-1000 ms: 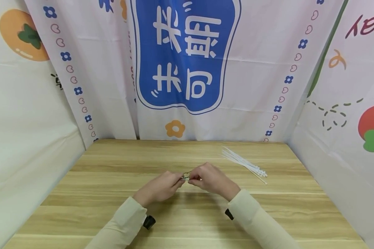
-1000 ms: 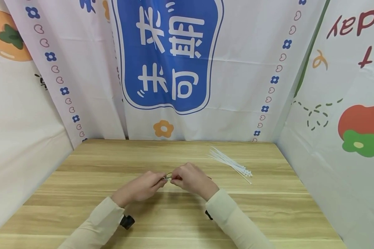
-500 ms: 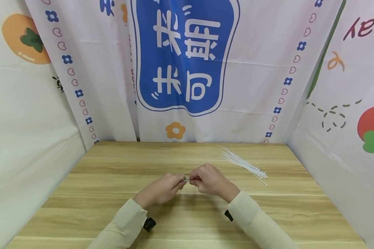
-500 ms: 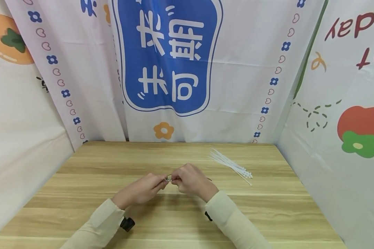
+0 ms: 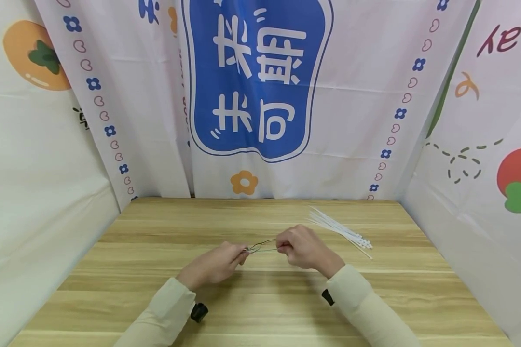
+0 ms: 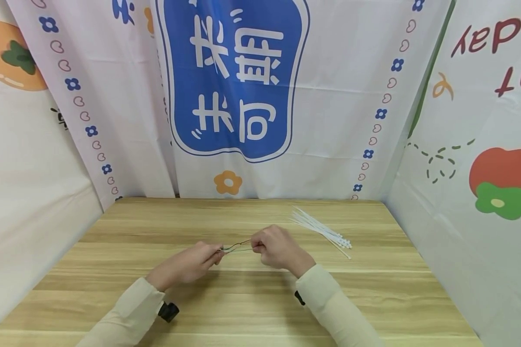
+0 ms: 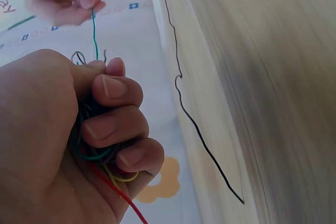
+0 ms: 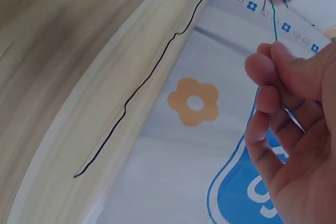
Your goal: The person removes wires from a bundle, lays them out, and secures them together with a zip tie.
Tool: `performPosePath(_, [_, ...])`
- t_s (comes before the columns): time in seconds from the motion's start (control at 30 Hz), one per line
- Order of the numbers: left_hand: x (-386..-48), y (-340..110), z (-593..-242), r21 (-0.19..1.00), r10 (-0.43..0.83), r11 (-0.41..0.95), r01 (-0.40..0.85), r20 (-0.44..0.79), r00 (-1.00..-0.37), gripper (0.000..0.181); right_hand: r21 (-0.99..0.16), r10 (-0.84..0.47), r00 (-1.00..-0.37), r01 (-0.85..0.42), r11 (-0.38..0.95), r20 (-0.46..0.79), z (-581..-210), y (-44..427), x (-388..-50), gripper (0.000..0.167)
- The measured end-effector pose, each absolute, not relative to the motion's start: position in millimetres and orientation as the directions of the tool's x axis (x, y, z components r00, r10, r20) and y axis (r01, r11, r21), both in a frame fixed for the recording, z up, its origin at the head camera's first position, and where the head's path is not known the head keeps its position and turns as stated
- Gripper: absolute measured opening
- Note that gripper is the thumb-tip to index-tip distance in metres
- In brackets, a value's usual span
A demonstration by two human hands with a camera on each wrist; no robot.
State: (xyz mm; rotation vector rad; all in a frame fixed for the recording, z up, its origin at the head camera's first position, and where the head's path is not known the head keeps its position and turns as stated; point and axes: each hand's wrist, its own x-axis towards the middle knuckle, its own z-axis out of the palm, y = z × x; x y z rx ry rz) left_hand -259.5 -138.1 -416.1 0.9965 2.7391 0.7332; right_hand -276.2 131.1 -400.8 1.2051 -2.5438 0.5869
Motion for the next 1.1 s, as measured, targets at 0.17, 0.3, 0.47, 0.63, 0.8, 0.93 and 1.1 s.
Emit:
performPosePath(0.17, [-259.1, -147.6, -415.3, 0.497, 0.636, 0.66, 0.564, 0.03, -0.771, 0.031, -0.267, -0.655, -0.652, -0.756, 0.597, 0.382, -402.4, 145.1, -279.0, 0.035])
performPosePath(0.3, [-259.5, -159.1, -415.8, 0.491, 0.621, 0.669, 0.558, 0.044, -0.783, 0.031, -0.256, -0.634, -0.674, -0.735, 0.628, 0.379, -403.4, 159.7, -282.7, 0.034])
performPosePath(0.47, [-258.7, -178.8, -419.7, 0.46, 0.607, 0.692, 0.556, 0.045, -0.793, 0.03, -0.287, -0.561, -0.733, -0.673, 0.682, 0.386, -403.0, 182.7, -284.9, 0.032])
performPosePath(0.63, [-257.2, -185.0, -418.6, 0.451, 0.676, 0.644, 0.618, 0.043, -0.736, 0.028, -0.276, -0.559, -0.731, -0.672, 0.687, 0.391, -402.5, 194.2, -286.8, 0.03])
performPosePath(0.8, [-255.3, -185.5, -414.1, 0.476, 0.707, 0.615, 0.628, 0.021, -0.707, 0.027, -0.272, -0.543, -0.749, -0.651, 0.708, 0.38, -402.8, 200.2, -289.2, 0.029])
performPosePath(0.93, [-254.1, -188.3, -412.3, 0.489, 0.692, 0.628, 0.605, 0.004, -0.722, 0.026, -0.292, -0.518, -0.777, -0.62, 0.728, 0.357, -402.2, 205.3, -290.7, 0.027])
performPosePath(1.1, [-254.3, -192.3, -413.1, 0.509, 0.693, 0.618, 0.599, 0.007, -0.721, 0.026, -0.291, -0.5, -0.798, -0.593, 0.75, 0.337, -400.6, 210.5, -293.0, 0.025])
